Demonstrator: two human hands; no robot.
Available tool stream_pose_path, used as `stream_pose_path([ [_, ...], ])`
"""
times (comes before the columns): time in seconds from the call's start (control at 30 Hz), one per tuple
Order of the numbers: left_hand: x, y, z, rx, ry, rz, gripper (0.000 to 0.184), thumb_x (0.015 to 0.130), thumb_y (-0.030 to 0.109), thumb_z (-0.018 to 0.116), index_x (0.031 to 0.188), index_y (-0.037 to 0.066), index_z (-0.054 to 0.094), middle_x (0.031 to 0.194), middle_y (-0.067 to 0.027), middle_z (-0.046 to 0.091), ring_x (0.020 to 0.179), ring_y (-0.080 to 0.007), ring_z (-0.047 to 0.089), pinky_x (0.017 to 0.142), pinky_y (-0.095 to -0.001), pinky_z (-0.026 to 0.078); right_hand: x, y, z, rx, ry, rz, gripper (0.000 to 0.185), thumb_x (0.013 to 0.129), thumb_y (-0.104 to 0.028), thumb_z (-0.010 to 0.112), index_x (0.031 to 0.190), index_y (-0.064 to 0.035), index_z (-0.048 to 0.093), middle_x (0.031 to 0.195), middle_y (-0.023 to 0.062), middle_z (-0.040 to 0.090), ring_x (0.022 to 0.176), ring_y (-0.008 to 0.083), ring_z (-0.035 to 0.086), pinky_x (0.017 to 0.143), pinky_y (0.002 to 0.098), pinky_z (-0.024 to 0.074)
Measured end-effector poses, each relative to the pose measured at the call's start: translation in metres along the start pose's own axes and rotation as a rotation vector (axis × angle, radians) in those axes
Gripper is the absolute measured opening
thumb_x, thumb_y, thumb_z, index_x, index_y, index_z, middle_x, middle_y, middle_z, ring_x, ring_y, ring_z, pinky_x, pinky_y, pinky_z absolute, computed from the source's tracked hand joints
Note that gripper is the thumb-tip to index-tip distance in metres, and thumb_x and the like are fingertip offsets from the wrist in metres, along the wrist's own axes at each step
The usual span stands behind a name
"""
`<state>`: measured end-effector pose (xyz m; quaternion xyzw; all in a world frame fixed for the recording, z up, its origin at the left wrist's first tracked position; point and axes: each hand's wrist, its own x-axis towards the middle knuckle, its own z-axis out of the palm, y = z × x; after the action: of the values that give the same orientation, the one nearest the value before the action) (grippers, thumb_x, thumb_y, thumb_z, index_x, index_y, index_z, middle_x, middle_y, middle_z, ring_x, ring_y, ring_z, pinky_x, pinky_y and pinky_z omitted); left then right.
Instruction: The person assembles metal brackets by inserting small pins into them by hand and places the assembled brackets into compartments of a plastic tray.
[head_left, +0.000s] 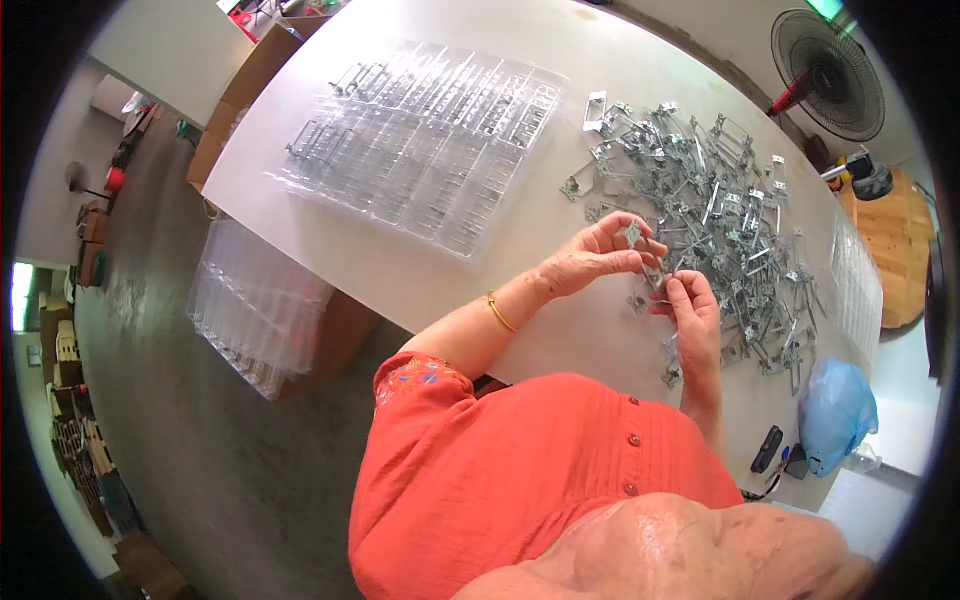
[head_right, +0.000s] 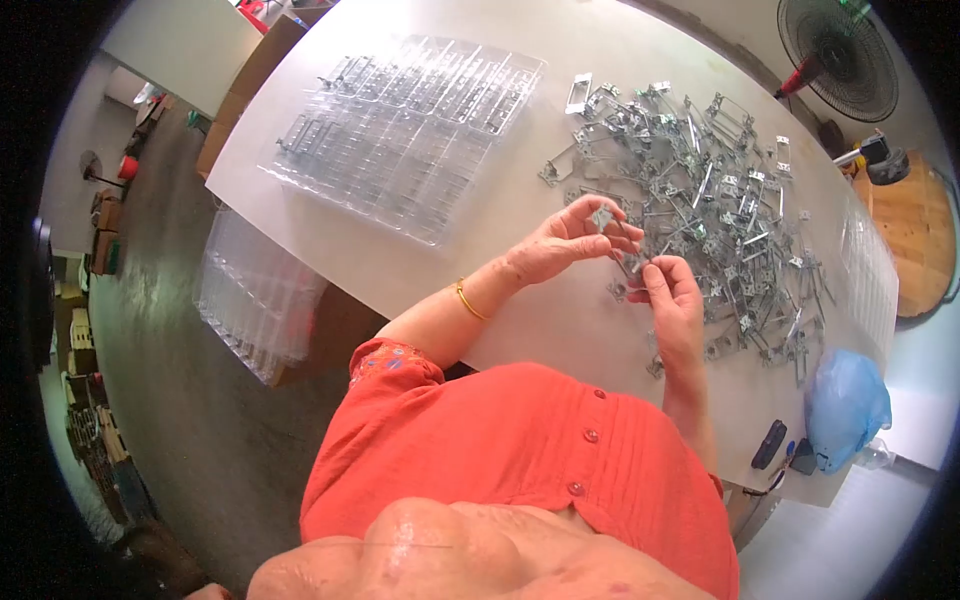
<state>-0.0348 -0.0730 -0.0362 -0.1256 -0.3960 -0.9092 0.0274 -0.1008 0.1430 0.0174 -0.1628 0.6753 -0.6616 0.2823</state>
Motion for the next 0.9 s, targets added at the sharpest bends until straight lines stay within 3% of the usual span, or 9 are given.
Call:
stream_pose_path([
  [0.2,-0.002,0.003,0.002,0.011,-0.018,-0.087,0.050,0.095,0.015,0.075,0.137,0.012,0.049,0.136,-0.0174,0.064,0.125,-0.0270,0.063,0.105,-0.0454,0.051,0.004,-0.001,-0.009,0.085,0.096,-0.118,0.011,0.107,-0.014,0.060,0.109,-0.0039,0.062,0.097,0.0001,0.064,0.085,0.0088,0.063,0.075,0.0279,0.0575],
  [0.33,-0.004,0.010,0.004,-0.018,-0.071,-0.206,0.052,0.093,0.014,0.078,0.136,0.007,0.050,0.131,-0.0196,0.066,0.116,-0.0294,0.067,0.094,-0.0443,0.057,0.000,-0.005,-0.010,-0.066,0.079,-0.214,0.008,0.106,-0.011,0.060,0.108,-0.0040,0.061,0.097,0.0005,0.063,0.085,0.0077,0.061,0.075,0.0272,0.0567],
  [0.37,-0.005,0.010,0.006,0.009,-0.083,-0.199,0.048,0.094,0.019,0.076,0.133,0.005,0.052,0.126,-0.0206,0.068,0.108,-0.0299,0.070,0.088,-0.0427,0.059,-0.001,-0.005,-0.011,-0.114,0.080,-0.242,0.007,0.106,-0.010,0.060,0.108,-0.0039,0.061,0.097,0.0007,0.063,0.084,0.0076,0.060,0.075,0.0269,0.0561],
  [0.47,-0.006,0.008,0.002,-0.040,-0.141,-0.329,0.044,0.097,0.026,0.072,0.131,0.004,0.054,0.123,-0.0213,0.069,0.103,-0.0299,0.072,0.083,-0.0414,0.060,-0.003,-0.006,-0.015,-0.244,0.009,-0.331,0.004,0.105,-0.006,0.060,0.107,-0.0030,0.060,0.097,0.0019,0.061,0.083,0.0087,0.059,0.075,0.0260,0.0534],
  [0.5,-0.008,0.006,0.005,-0.017,-0.158,-0.305,0.043,0.101,0.038,0.064,0.126,0.003,0.058,0.119,-0.0220,0.070,0.098,-0.0311,0.074,0.077,-0.0394,0.062,-0.005,-0.008,-0.015,-0.285,-0.027,-0.361,0.004,0.104,-0.004,0.060,0.107,-0.0025,0.059,0.097,0.0024,0.060,0.083,0.0092,0.058,0.074,0.0257,0.0524],
  [0.6,-0.009,0.005,0.002,-0.062,-0.194,-0.368,0.045,0.105,0.043,0.056,0.120,0.001,0.061,0.115,-0.0231,0.071,0.094,-0.0320,0.075,0.071,-0.0385,0.062,-0.010,-0.020,-0.013,-0.434,-0.125,-0.458,0.001,0.104,-0.001,0.057,0.104,-0.0024,0.056,0.100,0.0027,0.055,0.084,0.0099,0.054,0.074,0.0246,0.0462],
  [0.7,-0.008,0.004,0.002,-0.125,-0.177,-0.414,0.048,0.107,0.044,0.051,0.114,-0.001,0.064,0.111,-0.0250,0.072,0.090,-0.0326,0.076,0.066,-0.0380,0.062,-0.011,-0.028,-0.011,-0.542,-0.155,-0.548,0.004,0.101,0.000,0.060,0.102,-0.0019,0.057,0.098,0.0058,0.055,0.083,0.0132,0.055,0.073,0.0261,0.0456],
  [0.9,-0.010,0.008,0.009,0.007,-0.204,-0.509,0.043,0.107,0.038,0.053,0.103,-0.002,0.067,0.110,-0.0263,0.073,0.086,-0.0321,0.076,0.065,-0.0377,0.062,-0.015,-0.034,-0.005,-0.604,-0.182,-0.581,0.010,0.095,0.003,0.065,0.102,-0.0015,0.060,0.098,0.0114,0.060,0.085,0.0238,0.060,0.076,0.0330,0.0503],
])
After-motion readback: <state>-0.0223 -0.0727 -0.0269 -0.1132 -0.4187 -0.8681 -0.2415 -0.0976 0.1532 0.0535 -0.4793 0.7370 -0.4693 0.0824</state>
